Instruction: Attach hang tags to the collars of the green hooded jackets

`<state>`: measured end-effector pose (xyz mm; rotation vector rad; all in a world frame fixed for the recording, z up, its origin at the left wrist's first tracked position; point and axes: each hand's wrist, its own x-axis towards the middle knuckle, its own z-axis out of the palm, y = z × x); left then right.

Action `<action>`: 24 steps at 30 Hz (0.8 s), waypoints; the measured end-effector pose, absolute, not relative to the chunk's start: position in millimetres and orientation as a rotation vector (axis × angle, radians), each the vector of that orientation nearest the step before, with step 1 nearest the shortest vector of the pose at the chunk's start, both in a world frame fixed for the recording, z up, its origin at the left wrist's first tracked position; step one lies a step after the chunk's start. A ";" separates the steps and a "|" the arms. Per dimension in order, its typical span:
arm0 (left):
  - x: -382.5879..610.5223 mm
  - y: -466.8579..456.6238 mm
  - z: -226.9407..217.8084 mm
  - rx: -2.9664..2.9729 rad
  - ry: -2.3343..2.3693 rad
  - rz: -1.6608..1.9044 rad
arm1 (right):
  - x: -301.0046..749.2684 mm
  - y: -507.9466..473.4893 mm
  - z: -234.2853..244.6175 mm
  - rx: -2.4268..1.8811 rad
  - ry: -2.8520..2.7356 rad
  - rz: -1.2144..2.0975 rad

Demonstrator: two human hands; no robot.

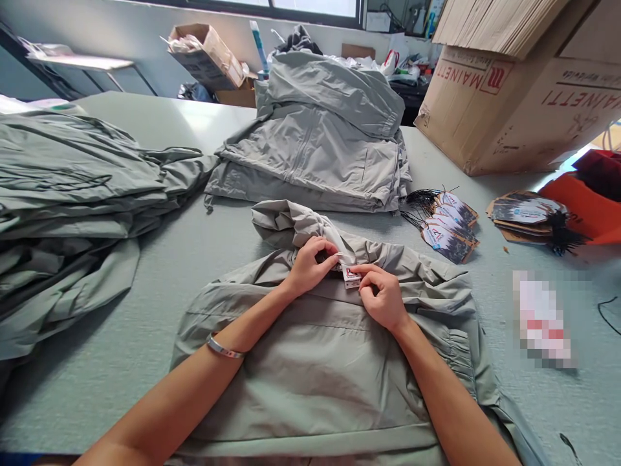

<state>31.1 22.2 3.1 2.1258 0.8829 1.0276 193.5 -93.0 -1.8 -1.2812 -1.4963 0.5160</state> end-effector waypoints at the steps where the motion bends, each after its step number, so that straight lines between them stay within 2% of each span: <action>1: 31.0 22.5 2.9 2.131 0.882 1.027 | 193.9 -92.6 -2.0 -1.277 -1.499 0.517; 12: 25.1 20.6 9.4 2.332 0.802 1.133 | 194.8 -83.5 8.0 -1.310 -1.349 0.464; 18: 34.8 13.7 23.2 2.415 0.832 1.400 | 259.2 -71.4 28.4 -1.719 -1.107 0.453; 21: 48.3 2.0 37.5 2.430 0.782 1.478 | 304.3 -66.6 28.6 -1.947 -1.092 0.231; 24: 74.8 -17.8 49.7 2.463 0.651 1.358 | 336.2 -59.8 19.0 -2.155 -1.069 0.045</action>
